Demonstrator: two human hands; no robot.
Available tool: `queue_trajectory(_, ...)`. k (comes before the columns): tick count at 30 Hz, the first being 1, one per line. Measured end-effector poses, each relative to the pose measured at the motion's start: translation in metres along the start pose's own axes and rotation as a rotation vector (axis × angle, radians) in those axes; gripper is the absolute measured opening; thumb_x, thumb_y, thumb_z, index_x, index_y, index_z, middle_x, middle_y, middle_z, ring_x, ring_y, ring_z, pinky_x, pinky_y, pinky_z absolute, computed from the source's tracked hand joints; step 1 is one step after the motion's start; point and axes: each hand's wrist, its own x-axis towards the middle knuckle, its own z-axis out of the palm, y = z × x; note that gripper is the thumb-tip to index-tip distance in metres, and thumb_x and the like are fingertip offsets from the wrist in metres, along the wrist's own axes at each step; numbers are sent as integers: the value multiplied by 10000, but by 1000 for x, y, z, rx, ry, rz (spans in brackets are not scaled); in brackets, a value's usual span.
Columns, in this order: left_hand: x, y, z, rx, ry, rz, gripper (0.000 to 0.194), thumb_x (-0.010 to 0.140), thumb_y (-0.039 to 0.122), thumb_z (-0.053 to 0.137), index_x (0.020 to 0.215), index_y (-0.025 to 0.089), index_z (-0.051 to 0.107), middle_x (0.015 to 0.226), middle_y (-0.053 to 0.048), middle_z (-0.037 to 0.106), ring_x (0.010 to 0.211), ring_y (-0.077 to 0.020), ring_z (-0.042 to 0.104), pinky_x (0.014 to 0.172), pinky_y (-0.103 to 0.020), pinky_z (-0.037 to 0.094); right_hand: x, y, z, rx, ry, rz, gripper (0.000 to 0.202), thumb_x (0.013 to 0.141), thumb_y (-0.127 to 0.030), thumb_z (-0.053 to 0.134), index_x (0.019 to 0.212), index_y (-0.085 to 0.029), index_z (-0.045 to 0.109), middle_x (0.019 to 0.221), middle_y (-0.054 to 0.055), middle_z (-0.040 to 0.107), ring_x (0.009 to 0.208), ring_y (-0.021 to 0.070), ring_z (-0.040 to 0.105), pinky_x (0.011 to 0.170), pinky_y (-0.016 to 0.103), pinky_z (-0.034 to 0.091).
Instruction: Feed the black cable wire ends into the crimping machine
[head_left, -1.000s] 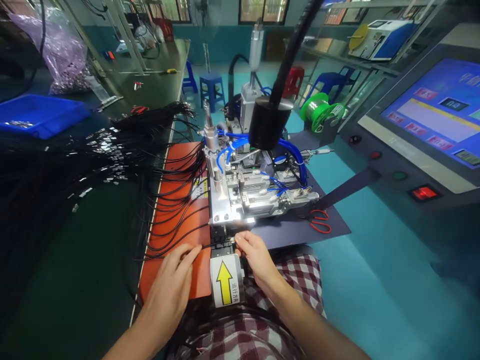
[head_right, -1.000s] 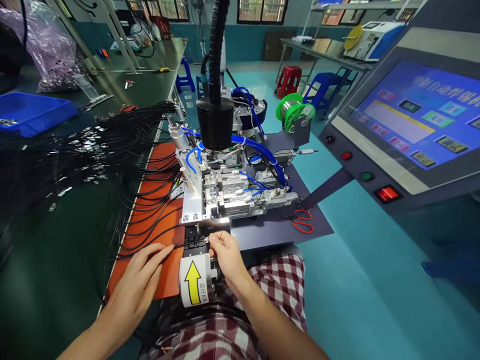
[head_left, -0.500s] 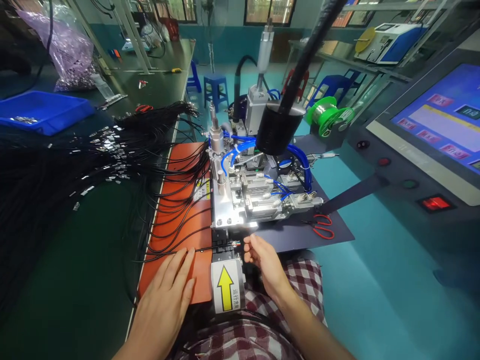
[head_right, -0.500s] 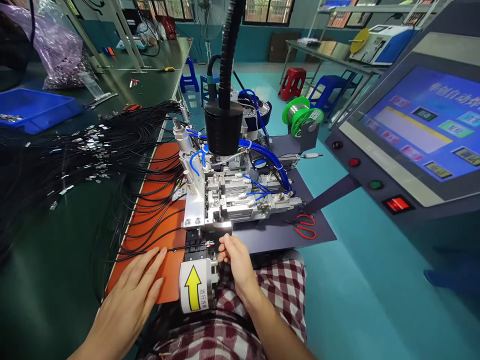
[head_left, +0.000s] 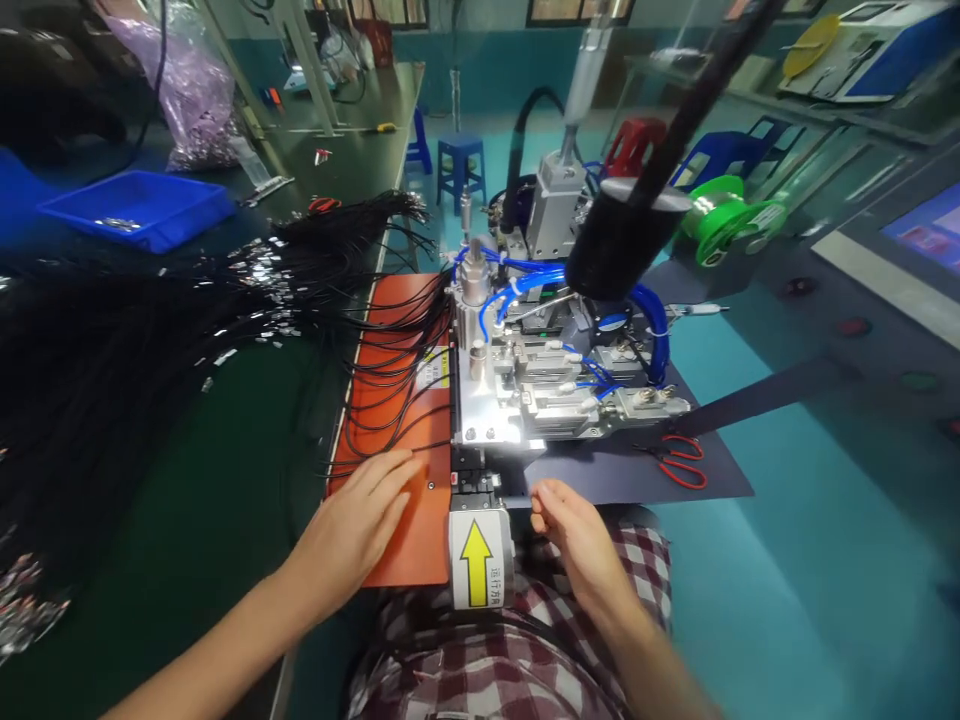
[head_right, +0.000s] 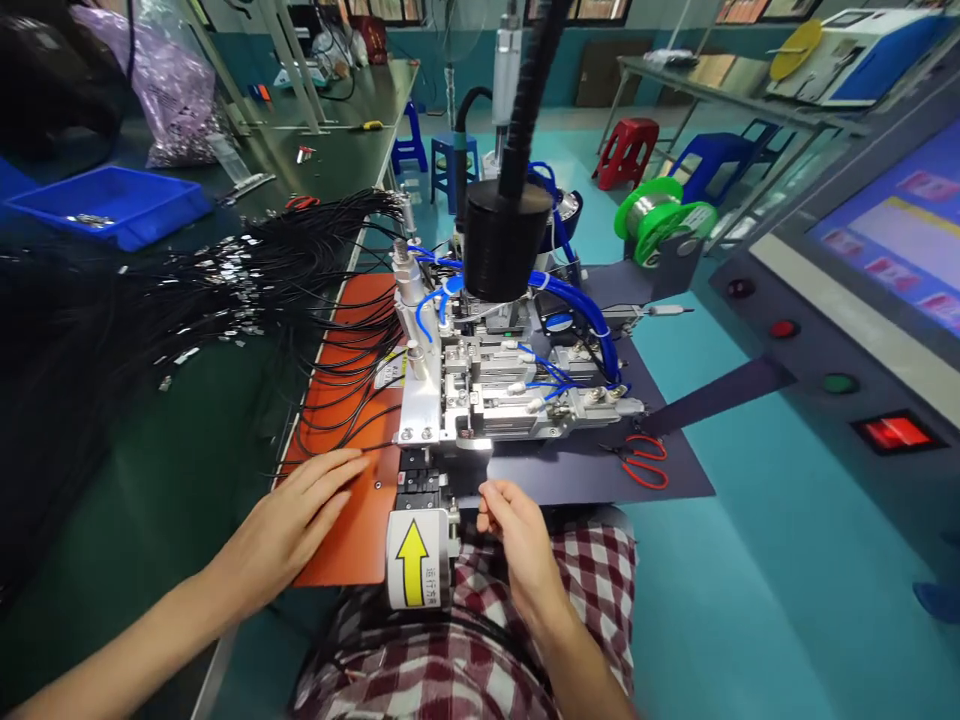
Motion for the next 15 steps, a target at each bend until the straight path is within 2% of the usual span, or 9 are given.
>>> queue_trajectory(2,-18,-1,-14,-98,-136,157,299,930,176,354,1144,205,560,1164,-91,571,994,-174,567,821,-266,470,-5,-4,-4,-13,8,7,287,735,-420,693,697,-163,570,625,-26,500,567,110,414,541,215,323)
queue_trajectory(4,-39,-1,-25,-97,-239,289,274,910,140,378,1037,212,610,1017,-79,605,893,-177,572,785,-277,457,-10,-7,-8,-27,11,23,276,748,-419,684,719,-168,572,642,-26,499,582,111,411,550,213,323)
queue_trajectory(6,-53,-1,-32,-63,-298,345,269,890,113,395,985,207,629,919,-76,612,867,-196,560,797,-310,441,-13,-9,-10,-40,0,31,271,769,-420,665,725,-171,566,649,-27,494,597,112,408,561,210,324)
queue_trajectory(8,-57,-3,-37,-81,-324,347,278,881,90,393,973,202,630,855,-69,610,829,-198,554,786,-320,436,-15,-10,-9,-52,-15,24,274,787,-421,646,713,-172,555,648,-27,490,603,113,405,571,210,327)
queue_trajectory(10,-51,-5,-40,-169,-281,319,290,885,81,388,1027,197,612,828,-61,609,778,-185,549,747,-310,435,-16,-12,-8,-65,-20,4,279,798,-422,633,705,-173,547,646,-27,488,602,113,404,577,215,330)
queue_trajectory(11,-46,-6,-41,-229,-219,282,299,888,78,392,1075,197,594,837,-58,613,766,-177,550,727,-296,434,-16,-14,-7,-74,-19,-14,280,802,-423,628,706,-173,546,644,-27,489,598,114,405,577,218,330)
queue_trajectory(13,-33,-2,-39,-365,-39,174,309,893,80,426,1139,206,564,872,-50,630,773,-158,564,699,-259,434,-18,-17,-4,-109,-18,-64,275,811,-427,615,719,-176,553,635,-30,491,594,114,409,580,223,332)
queue_trajectory(15,-18,9,-32,-510,119,58,287,887,88,475,1115,226,581,898,-34,650,793,-138,587,691,-222,437,-20,-19,-1,-158,-36,-114,259,822,-428,602,754,-181,568,609,-36,484,591,117,419,588,226,339)
